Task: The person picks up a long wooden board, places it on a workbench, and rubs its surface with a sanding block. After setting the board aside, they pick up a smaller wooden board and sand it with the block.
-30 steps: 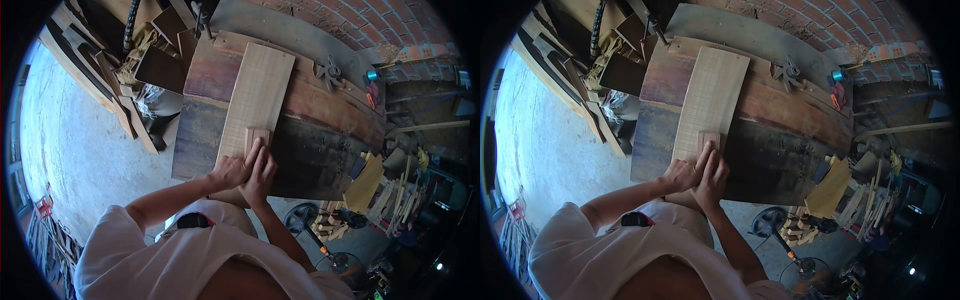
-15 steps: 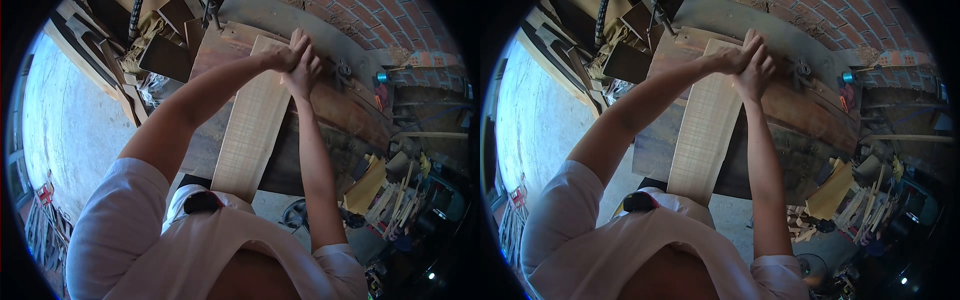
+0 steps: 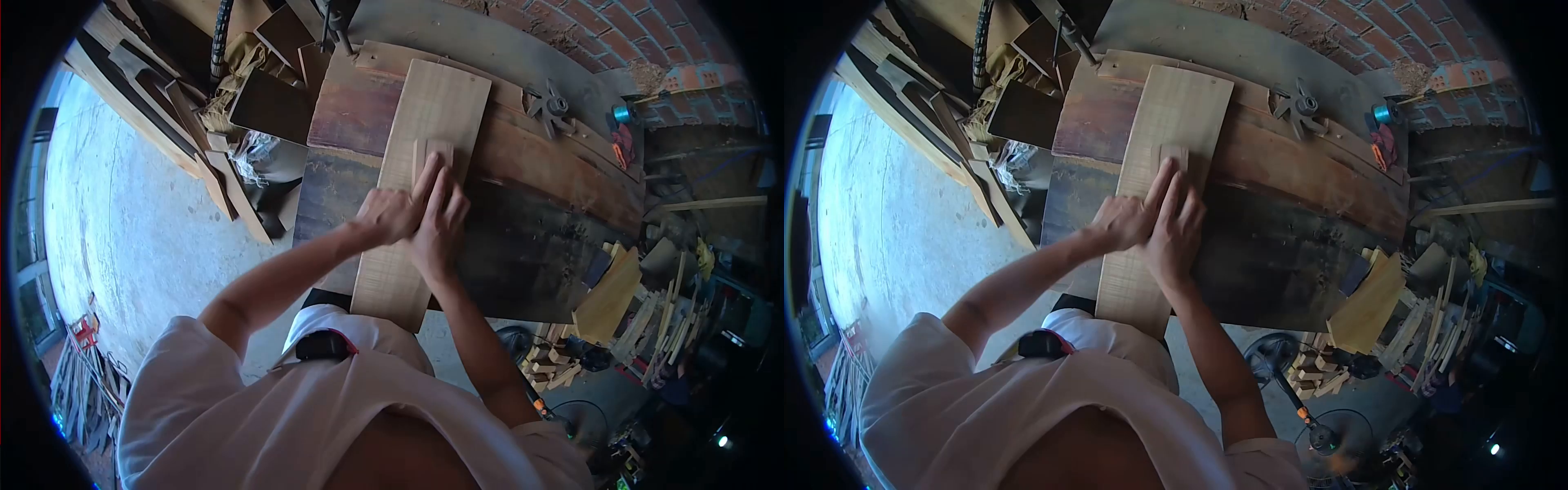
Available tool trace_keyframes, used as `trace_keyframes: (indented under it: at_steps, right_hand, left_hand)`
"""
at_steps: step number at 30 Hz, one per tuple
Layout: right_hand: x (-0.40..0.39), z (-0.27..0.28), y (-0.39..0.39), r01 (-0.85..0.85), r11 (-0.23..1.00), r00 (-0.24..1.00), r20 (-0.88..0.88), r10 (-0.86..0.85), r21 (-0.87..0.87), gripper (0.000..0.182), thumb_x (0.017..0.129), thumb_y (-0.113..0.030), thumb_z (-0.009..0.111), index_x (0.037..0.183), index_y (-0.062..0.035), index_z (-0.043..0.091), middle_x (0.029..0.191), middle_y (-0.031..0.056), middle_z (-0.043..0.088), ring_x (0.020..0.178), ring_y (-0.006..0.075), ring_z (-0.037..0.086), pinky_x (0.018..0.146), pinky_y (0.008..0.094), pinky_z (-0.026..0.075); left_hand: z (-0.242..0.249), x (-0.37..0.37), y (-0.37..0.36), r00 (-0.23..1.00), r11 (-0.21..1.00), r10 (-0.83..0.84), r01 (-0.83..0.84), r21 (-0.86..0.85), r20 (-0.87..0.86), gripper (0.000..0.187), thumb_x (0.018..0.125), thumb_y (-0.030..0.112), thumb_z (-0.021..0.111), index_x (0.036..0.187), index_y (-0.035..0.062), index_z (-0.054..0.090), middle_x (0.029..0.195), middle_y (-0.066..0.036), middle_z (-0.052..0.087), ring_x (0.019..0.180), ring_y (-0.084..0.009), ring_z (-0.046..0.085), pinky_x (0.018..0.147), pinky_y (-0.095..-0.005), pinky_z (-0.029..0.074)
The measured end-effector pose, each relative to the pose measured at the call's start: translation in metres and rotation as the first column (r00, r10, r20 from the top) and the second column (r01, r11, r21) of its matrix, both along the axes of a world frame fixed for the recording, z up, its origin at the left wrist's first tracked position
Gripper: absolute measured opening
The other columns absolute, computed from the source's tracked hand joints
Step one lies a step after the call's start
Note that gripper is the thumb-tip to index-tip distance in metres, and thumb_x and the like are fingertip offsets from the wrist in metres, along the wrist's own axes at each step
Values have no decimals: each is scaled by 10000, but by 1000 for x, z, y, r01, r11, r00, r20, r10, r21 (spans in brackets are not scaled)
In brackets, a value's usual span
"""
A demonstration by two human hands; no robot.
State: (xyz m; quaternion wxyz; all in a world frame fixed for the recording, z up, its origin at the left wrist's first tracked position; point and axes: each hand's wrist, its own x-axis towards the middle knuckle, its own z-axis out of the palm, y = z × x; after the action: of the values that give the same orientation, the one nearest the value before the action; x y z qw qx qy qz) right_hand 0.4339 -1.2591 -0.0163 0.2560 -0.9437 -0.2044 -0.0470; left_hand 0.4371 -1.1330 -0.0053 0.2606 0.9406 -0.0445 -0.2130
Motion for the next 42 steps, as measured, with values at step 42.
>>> trace_keyframes:
  at_steps: [42]
  right_hand:
    - [75, -11, 84, 34, 998, 970, 239, -45, 53, 872, 667, -202, 780, 1396, 42, 368, 1261, 244, 464, 1045, 369, 504, 907, 456, 430]
  left_hand:
    - [-9, 73, 81, 992, 992, 125, -126, 25, 33, 773, 962, 259, 391, 1557, 182, -96, 850, -375, 639, 821, -520, 647, 777, -573, 484]
